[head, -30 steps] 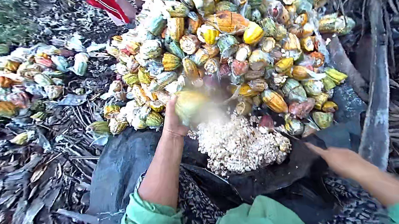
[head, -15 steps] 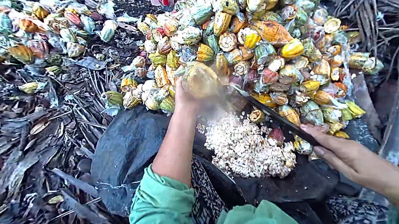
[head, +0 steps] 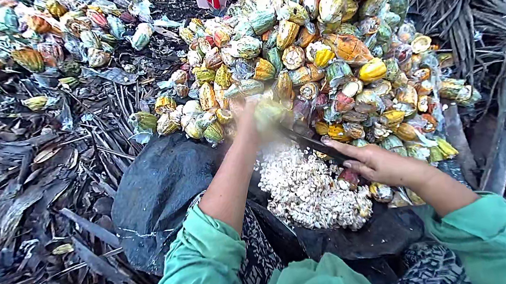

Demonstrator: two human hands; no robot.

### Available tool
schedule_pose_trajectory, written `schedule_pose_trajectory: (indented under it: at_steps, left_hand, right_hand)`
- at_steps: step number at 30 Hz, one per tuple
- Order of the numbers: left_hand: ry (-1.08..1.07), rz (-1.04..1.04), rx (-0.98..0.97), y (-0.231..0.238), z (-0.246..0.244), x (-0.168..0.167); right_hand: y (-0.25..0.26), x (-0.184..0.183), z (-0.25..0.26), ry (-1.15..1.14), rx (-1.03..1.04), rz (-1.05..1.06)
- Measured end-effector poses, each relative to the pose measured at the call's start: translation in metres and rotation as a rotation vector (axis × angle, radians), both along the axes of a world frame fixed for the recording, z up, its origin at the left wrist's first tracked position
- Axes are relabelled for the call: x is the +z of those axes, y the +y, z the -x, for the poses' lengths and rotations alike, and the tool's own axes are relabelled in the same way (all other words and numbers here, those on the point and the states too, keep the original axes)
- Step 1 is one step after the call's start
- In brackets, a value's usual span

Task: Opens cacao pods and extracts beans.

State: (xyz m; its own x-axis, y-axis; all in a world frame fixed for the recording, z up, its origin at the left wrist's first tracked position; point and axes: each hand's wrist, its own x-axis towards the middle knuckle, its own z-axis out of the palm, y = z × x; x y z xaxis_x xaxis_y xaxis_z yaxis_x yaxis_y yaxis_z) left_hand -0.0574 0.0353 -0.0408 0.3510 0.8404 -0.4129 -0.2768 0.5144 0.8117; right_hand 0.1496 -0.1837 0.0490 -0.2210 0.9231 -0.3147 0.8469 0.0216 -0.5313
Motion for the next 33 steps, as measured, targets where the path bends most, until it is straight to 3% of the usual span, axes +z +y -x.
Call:
schedule_pose_trajectory:
  at_steps: [6, 9, 12, 15, 16, 19, 21, 33]
  left_hand:
    - [-0.235, 0.269, -0.063, 0.004, 0.007, -0.008]
    - [-0.268, 0.349, -0.051, -0.001, 0.008, 0.009]
    - [-0.295, 0.410, -0.001, 0.003, 0.011, 0.011]
    - [-0.352, 0.358, 0.078, 0.009, 0.012, 0.004]
    - [-0.372, 0.346, 0.094, 0.012, 0.013, 0.003]
    - [-0.443, 0.337, 0.141, 0.011, 0.019, 0.006]
    - [-0.443, 0.332, 0.164, 0.012, 0.021, 0.008]
    - [-0.300, 0.422, 0.243, 0.015, 0.010, 0.016]
  right_hand:
    - [-0.027, 0.022, -0.042, -0.065, 0.192, -0.212]
    - [-0.046, 0.037, -0.056, -0.041, 0.223, -0.222]
    - [-0.061, 0.031, -0.060, -0.073, 0.105, 0.020]
    - [-0.060, 0.017, -0.044, -0.588, -0.031, 0.412]
    - [-0.065, 0.014, -0.045, -0.577, -0.054, 0.351]
    - [-0.081, 0.021, -0.043, -0.227, -0.017, -0.159]
    - [-0.080, 0.026, -0.027, -0.146, -0.012, -0.356]
    - [-0.025, 0.016, 0.023, -0.416, -0.049, -0.532]
